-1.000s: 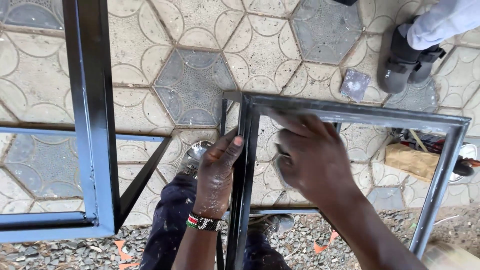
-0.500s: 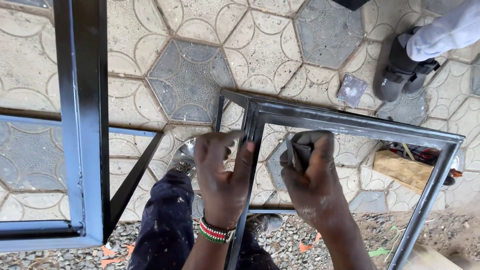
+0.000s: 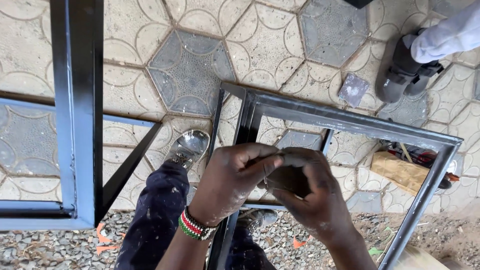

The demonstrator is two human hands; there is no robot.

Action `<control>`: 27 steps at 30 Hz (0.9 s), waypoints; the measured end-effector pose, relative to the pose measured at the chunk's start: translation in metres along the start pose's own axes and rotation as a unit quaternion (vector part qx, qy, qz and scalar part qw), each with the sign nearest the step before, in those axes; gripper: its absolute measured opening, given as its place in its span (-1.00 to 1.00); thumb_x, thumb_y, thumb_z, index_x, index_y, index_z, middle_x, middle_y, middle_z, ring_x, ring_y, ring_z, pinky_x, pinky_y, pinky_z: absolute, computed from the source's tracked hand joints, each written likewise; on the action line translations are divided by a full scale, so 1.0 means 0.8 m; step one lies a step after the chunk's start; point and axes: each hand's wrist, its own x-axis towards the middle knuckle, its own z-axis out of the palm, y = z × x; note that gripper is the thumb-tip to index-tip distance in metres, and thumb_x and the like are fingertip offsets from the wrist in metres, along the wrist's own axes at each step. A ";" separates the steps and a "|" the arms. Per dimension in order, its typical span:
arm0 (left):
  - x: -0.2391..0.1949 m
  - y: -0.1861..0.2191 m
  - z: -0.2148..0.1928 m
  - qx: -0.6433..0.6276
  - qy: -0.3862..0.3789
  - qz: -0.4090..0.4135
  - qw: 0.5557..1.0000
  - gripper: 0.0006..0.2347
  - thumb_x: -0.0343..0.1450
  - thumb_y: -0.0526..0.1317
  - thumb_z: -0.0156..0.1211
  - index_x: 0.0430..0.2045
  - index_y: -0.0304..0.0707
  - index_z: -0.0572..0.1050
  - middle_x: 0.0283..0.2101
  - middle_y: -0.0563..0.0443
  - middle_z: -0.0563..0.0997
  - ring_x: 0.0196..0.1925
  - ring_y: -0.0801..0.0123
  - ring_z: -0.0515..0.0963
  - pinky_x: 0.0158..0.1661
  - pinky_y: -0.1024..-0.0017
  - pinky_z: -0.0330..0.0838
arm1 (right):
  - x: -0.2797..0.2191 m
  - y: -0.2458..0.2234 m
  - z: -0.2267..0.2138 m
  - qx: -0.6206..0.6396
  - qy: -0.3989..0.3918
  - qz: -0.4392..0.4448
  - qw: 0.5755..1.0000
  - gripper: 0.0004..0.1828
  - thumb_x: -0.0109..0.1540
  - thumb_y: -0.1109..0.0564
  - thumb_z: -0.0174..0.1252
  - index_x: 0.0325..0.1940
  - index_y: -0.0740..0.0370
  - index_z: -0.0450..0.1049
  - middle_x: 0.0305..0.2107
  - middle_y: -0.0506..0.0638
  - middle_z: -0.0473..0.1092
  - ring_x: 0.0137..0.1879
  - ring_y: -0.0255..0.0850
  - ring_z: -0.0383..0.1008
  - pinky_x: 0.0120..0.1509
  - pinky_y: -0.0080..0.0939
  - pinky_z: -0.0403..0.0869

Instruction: The person sands the surface of a black metal frame using a sanding block. They hold the frame steady with one hand while moving the sanding block back and forth along the bars. The person repositions the frame to access different sections and continues sanding until the end of the clip.

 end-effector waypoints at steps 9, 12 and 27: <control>0.019 -0.060 0.010 0.050 0.347 0.075 0.933 -0.82 0.66 -0.18 0.42 0.10 -0.21 0.72 -0.11 0.08 0.63 -0.38 0.52 0.37 -0.31 0.45 0.36 | 0.067 0.029 -0.029 -0.160 0.199 -0.278 0.926 -0.79 0.44 0.30 0.65 0.12 0.44 0.80 0.11 0.24 0.76 0.15 0.02 0.71 0.33 0.05 0.58; 0.031 -0.103 0.027 -0.095 0.264 0.042 0.959 -0.63 0.69 0.08 0.19 0.12 -0.24 0.66 0.01 -0.09 0.79 0.04 0.21 0.76 0.03 0.28 0.62 | 0.087 0.054 -0.024 -0.168 0.191 -0.299 0.920 -0.84 0.51 0.33 0.53 0.18 0.44 0.80 0.16 0.23 0.67 0.35 0.19 0.62 0.55 0.14 0.59; 0.034 -0.104 0.034 -0.287 0.221 -0.042 0.931 -0.57 0.74 0.08 0.20 -0.37 -0.25 0.71 -0.62 -0.28 0.70 -0.58 0.28 0.76 -0.47 0.32 0.74 | 0.139 0.039 0.009 -0.082 0.237 -0.323 0.912 -0.83 0.47 0.37 0.52 0.13 0.27 0.88 -0.04 0.05 0.62 0.12 0.09 0.55 0.28 0.07 0.67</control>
